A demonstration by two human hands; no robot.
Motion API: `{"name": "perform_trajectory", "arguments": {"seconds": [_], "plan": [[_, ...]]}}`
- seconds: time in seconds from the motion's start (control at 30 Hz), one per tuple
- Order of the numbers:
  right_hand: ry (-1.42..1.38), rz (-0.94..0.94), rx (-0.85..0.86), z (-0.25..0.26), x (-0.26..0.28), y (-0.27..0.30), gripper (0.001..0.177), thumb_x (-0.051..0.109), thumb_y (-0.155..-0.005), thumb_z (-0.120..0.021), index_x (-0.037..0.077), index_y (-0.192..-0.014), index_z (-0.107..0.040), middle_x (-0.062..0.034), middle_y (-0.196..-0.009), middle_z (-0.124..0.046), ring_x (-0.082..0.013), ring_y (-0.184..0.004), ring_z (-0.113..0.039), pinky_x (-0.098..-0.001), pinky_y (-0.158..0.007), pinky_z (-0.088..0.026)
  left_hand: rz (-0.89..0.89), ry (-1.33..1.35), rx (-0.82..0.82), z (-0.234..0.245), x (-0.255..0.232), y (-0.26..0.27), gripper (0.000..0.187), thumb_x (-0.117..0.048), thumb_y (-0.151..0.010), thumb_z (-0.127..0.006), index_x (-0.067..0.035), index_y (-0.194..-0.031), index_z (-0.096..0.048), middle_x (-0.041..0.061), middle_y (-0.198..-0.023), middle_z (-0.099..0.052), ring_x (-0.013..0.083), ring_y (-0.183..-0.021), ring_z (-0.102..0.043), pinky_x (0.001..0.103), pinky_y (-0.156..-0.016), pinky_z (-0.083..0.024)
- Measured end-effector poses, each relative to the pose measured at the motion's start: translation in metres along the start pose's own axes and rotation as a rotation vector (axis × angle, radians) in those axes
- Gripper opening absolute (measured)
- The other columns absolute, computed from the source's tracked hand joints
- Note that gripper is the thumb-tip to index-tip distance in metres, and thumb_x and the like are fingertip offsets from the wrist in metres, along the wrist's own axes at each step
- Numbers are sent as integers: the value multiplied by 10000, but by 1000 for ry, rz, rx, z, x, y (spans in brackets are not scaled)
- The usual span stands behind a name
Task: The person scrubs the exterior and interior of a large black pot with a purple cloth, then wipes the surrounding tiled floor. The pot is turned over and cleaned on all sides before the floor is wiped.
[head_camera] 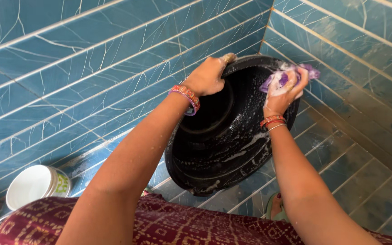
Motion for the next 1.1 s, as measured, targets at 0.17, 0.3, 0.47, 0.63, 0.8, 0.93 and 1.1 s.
{"name": "perform_trajectory", "arguments": {"seconds": [0.17,0.3,0.47,0.63,0.8,0.93,1.1], "plan": [[-317,-604,335,14,-28,58,197,211,-1045,-557,131,-1217,-612,-78,-1110,-703,-197,-937,-683,-356,-801,-588,55,-8,-49,7,21,1,624,36,-740,-596,-44,-1358,-569,266,-1116,-707,426,-1105,-660,448,-972,-518],[-83,-159,1172,-8,-42,91,183,163,-981,-634,117,-1089,-774,-127,-1100,-787,-289,-799,-713,-371,-733,-565,53,-24,-90,14,50,10,630,20,-745,-615,-41,-1370,-567,270,-1138,-706,427,-1130,-664,449,-1001,-520],[-184,-138,1105,-87,-64,128,230,169,-1052,-629,124,-1265,-702,-152,-1259,-712,-287,-1088,-729,-329,-962,-562,-25,-63,-117,19,75,6,654,-9,-722,-649,-19,-1368,-542,277,-1184,-694,428,-1145,-654,439,-1008,-511],[364,-431,1258,-75,-53,198,754,334,-993,-626,242,-1619,-215,-197,-1661,-42,-449,-1471,-172,-601,-1115,-221,12,-35,-61,20,71,-5,677,-14,-723,-643,-23,-1392,-537,275,-1152,-703,426,-1124,-667,430,-999,-522],[18,-851,1039,-161,-69,246,914,458,-958,-601,117,-1629,-83,-235,-1638,-34,-408,-1512,-160,-521,-1220,-221,20,-67,-20,20,74,-21,691,0,-728,-616,-45,-1412,-534,283,-1088,-717,426,-1075,-694,434,-987,-547],[-2,-30,635,-257,-18,247,782,317,-981,-683,-95,-1517,-290,-352,-1547,-274,-472,-1431,-248,-565,-1187,-244,-44,-103,-26,27,87,-29,662,6,-744,-632,-22,-1399,-539,299,-1131,-699,456,-1089,-668,458,-990,-532],[-62,425,1619,-111,96,282,545,281,-959,-584,63,-1439,-447,-212,-1519,-400,-365,-1423,-354,-498,-1202,-296,171,-178,47,20,85,-35,686,15,-769,-615,-75,-1441,-512,304,-1121,-685,476,-1097,-651,475,-958,-540]]}}
Point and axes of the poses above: each hand's wrist, its own y-axis away from the middle knuckle, its own z-axis out of the back of the hand, x = y × z, the point moved 1 cm from there along -y, towards the middle knuckle
